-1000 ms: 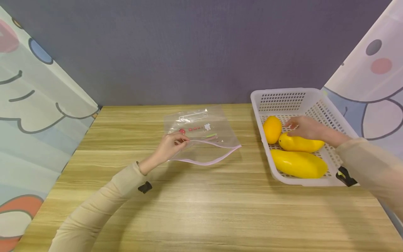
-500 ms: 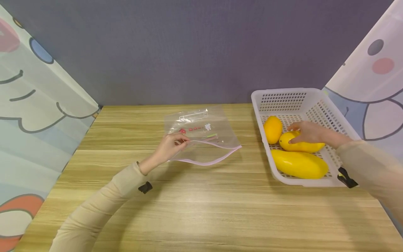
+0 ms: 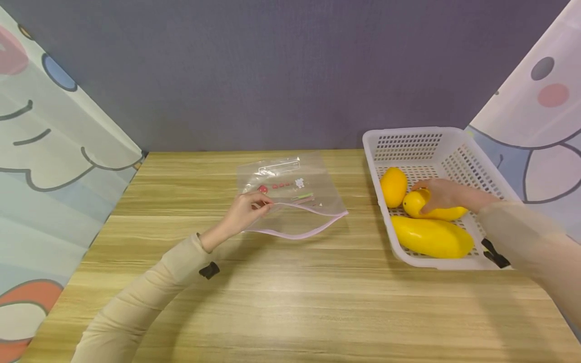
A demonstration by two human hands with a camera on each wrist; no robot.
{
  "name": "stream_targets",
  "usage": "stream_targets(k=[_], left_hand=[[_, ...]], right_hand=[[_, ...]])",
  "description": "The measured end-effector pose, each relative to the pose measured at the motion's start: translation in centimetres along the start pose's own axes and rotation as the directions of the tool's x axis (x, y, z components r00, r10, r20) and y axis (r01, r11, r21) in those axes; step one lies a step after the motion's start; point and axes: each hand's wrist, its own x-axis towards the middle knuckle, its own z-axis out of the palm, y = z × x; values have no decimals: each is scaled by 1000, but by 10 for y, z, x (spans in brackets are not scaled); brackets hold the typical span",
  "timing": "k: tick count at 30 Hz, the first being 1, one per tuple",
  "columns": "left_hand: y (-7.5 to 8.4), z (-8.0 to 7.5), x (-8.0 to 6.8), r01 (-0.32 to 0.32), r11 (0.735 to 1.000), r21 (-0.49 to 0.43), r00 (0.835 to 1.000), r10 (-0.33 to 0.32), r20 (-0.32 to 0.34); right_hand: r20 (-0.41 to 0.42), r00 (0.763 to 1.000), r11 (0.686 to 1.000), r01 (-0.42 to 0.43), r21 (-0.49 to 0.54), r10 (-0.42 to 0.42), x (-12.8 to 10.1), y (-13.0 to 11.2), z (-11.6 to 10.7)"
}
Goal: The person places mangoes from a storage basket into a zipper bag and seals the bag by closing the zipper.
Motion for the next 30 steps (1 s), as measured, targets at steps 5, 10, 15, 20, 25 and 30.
stream_targets(k=[5, 10, 15, 20, 25, 30], left_hand=[[0, 0, 0, -2, 1000, -4, 1000, 2, 8], [0, 0, -1, 1, 1000, -11, 1000, -1, 10], [-1, 0, -2, 9, 1000, -10, 1000, -9, 10], [-1, 0, -2, -4, 1000, -13, 1000, 4, -1], [-2, 0, -2, -11, 1000, -8, 1000, 11, -7], [-2, -1, -2, -2, 1000, -11, 1000, 2, 4]], right_hand=[[26, 1000, 1000, -6, -17, 6, 5, 3, 2], [61, 998, 999, 28, -25, -27, 10, 4, 3], [97, 995, 999, 31, -29, -28, 12, 2, 2], [100, 995, 999, 20, -35, -17, 12, 0, 2], [94, 995, 998, 30, -54, -25, 14, -2, 4], [100, 995, 997, 29, -66, -22, 15, -2, 6]])
